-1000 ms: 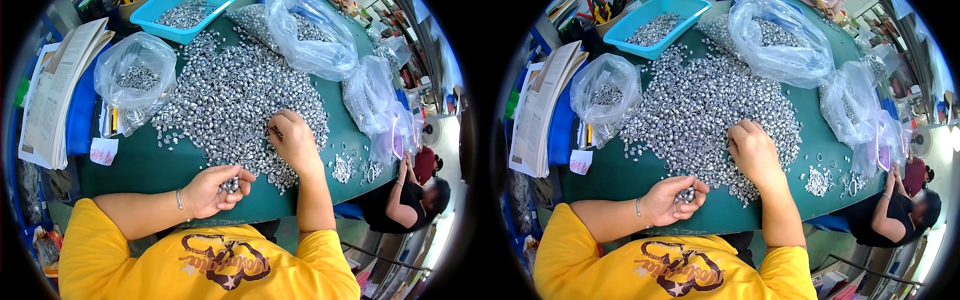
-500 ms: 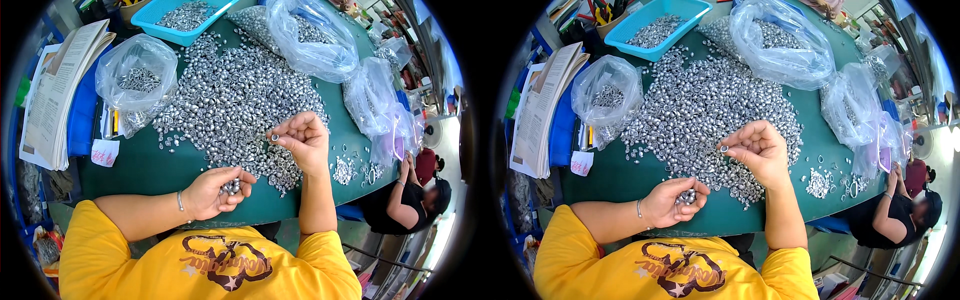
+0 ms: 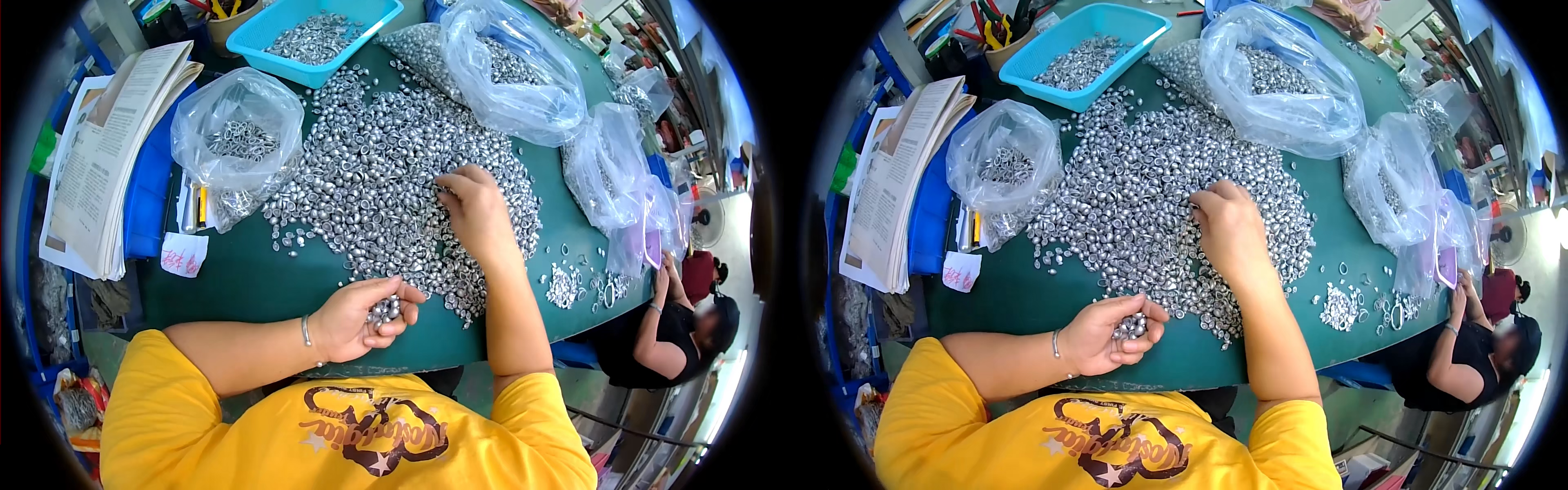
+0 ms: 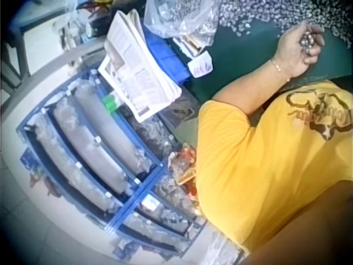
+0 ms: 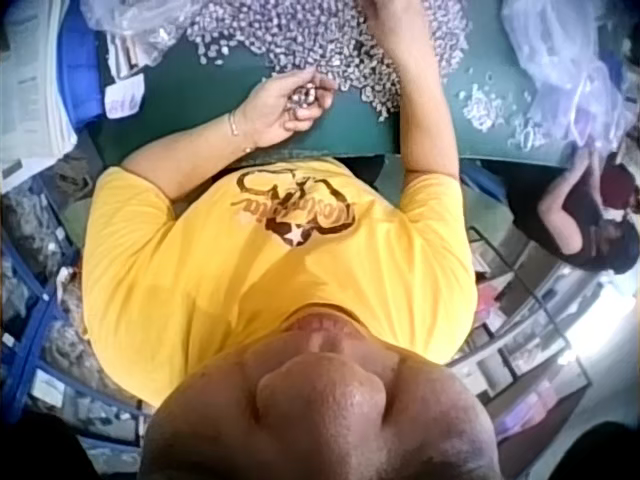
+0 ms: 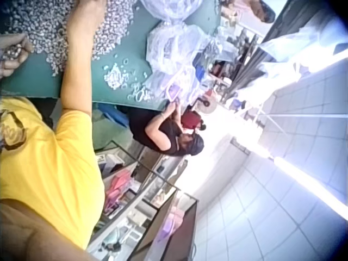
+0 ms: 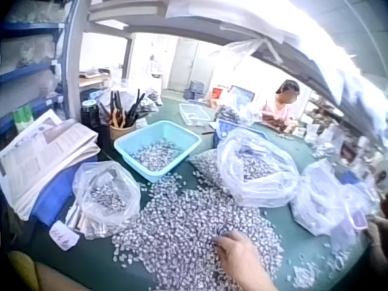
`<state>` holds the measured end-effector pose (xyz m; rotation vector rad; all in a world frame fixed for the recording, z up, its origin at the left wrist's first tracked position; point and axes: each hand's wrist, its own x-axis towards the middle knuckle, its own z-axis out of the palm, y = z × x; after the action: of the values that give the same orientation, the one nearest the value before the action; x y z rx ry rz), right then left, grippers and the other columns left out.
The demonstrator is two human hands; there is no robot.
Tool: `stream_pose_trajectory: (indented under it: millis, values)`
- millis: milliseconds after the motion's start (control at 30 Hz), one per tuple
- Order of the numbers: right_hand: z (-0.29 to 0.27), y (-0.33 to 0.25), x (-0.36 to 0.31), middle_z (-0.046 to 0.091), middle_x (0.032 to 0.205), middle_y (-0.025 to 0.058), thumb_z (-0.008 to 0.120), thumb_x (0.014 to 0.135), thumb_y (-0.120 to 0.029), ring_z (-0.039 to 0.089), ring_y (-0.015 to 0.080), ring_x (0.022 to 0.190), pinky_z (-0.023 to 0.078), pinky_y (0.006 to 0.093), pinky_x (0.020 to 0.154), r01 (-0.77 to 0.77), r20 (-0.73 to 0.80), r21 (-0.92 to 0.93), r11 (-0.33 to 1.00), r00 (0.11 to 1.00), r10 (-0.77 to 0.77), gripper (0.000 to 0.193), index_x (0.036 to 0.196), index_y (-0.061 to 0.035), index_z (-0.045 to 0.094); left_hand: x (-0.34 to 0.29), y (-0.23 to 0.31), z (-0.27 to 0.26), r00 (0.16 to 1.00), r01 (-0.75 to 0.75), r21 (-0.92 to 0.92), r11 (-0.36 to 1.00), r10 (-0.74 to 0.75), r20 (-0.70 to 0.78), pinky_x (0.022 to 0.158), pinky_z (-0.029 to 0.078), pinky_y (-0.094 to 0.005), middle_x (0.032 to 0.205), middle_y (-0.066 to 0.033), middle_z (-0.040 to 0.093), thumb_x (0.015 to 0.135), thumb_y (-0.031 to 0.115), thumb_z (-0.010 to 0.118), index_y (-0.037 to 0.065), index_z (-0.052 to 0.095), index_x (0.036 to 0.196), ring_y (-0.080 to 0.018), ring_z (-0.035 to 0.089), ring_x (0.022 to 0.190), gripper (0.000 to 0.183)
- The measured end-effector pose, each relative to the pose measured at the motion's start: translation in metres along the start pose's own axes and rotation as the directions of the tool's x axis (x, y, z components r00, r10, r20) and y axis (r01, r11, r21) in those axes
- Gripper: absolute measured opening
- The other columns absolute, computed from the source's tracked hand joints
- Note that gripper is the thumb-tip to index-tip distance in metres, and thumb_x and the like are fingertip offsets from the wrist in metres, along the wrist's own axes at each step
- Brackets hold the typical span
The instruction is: The person picks up small silver-colored metal components from a large pile on a table, holding them in their hand while sorting or inspecting them before placing some into a blue plastic tray.
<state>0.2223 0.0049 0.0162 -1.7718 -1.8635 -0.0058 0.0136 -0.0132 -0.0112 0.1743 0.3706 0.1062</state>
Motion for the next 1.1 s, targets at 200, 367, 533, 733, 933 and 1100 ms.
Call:
stream_pose_trajectory:
  millis: [200, 367, 533, 733, 933, 1100]
  values:
    - [0.003, 0.006, -0.008, 0.059, 0.077, 0.0055, 0.058, 0.076, 0.000, 0.056, 0.0153, 0.068, 0.046, 0.0287, 0.057, -0.478, 0.231, 0.542, 0.691, 0.876, 0.424, 0.010, 0.086, -0.0015, 0.057, -0.001, 0.000, -0.002, 1.000, 0.011, 0.011, 1.000, -0.011, -0.013, 0.043, 0.029, -0.0174, 0.082, -0.0076, 0.051, 0.093, 0.029, 0.030, 0.001, 0.051, 0.098, -0.0084, 0.039, 0.055, 0.035]
    - [-0.011, 0.014, -0.012, 0.061, 0.085, 0.0153, 0.050, 0.082, 0.000, 0.062, 0.0176, 0.071, 0.052, 0.0250, 0.060, -0.508, 0.500, 0.859, -0.056, 0.813, 0.297, 0.015, 0.096, 0.0047, 0.055, -0.003, 0.000, 0.000, 0.999, 0.008, -0.001, 1.000, -0.008, -0.031, 0.041, 0.029, -0.0176, 0.079, -0.0070, 0.051, 0.093, 0.028, 0.031, 0.000, 0.050, 0.098, -0.0086, 0.039, 0.055, 0.035]
    - [-0.014, 0.015, -0.016, 0.061, 0.084, 0.0166, 0.050, 0.082, 0.000, 0.062, 0.0183, 0.067, 0.053, 0.0247, 0.057, -0.451, 0.489, 0.871, -0.196, 0.840, 0.235, 0.016, 0.096, 0.0050, 0.054, -0.001, 0.000, 0.000, 0.999, 0.019, 0.005, 1.000, -0.019, -0.027, 0.042, 0.030, -0.0180, 0.080, -0.0073, 0.051, 0.093, 0.029, 0.030, 0.000, 0.050, 0.099, -0.0084, 0.039, 0.054, 0.036]
    - [-0.030, -0.017, -0.020, 0.061, 0.075, 0.0066, 0.061, 0.076, -0.005, 0.057, 0.0145, 0.062, 0.046, 0.0244, 0.056, -0.498, 0.551, 0.769, 0.401, 0.834, -0.022, 0.007, 0.080, 0.0011, 0.061, -0.001, 0.001, 0.000, 1.000, 0.023, -0.016, 1.000, -0.023, -0.016, 0.043, 0.030, -0.0183, 0.082, -0.0076, 0.051, 0.093, 0.033, 0.026, 0.001, 0.049, 0.101, -0.0088, 0.040, 0.054, 0.040]
    - [-0.016, 0.007, -0.015, 0.056, 0.070, 0.0121, 0.059, 0.070, 0.000, 0.056, 0.0285, 0.066, 0.045, 0.0347, 0.060, -0.168, 0.032, 0.103, 0.980, 0.986, 0.165, 0.006, 0.075, -0.0016, 0.062, -0.001, 0.001, -0.002, 0.999, 0.053, -0.031, 0.998, -0.053, 0.004, 0.043, 0.030, -0.0180, 0.085, -0.0074, 0.049, 0.093, 0.033, 0.027, 0.001, 0.049, 0.101, -0.0090, 0.040, 0.057, 0.040]
    - [0.005, 0.008, -0.006, 0.054, 0.075, 0.0095, 0.063, 0.069, -0.008, 0.053, 0.0279, 0.073, 0.044, 0.0352, 0.063, -0.064, -0.016, -0.026, 0.998, 0.998, 0.063, 0.010, 0.078, -0.0035, 0.061, -0.002, 0.001, -0.001, 0.999, 0.029, -0.016, 0.999, -0.030, -0.023, 0.044, 0.031, -0.0186, 0.083, -0.0070, 0.050, 0.093, 0.032, 0.028, 0.002, 0.051, 0.098, -0.0086, 0.040, 0.056, 0.038]
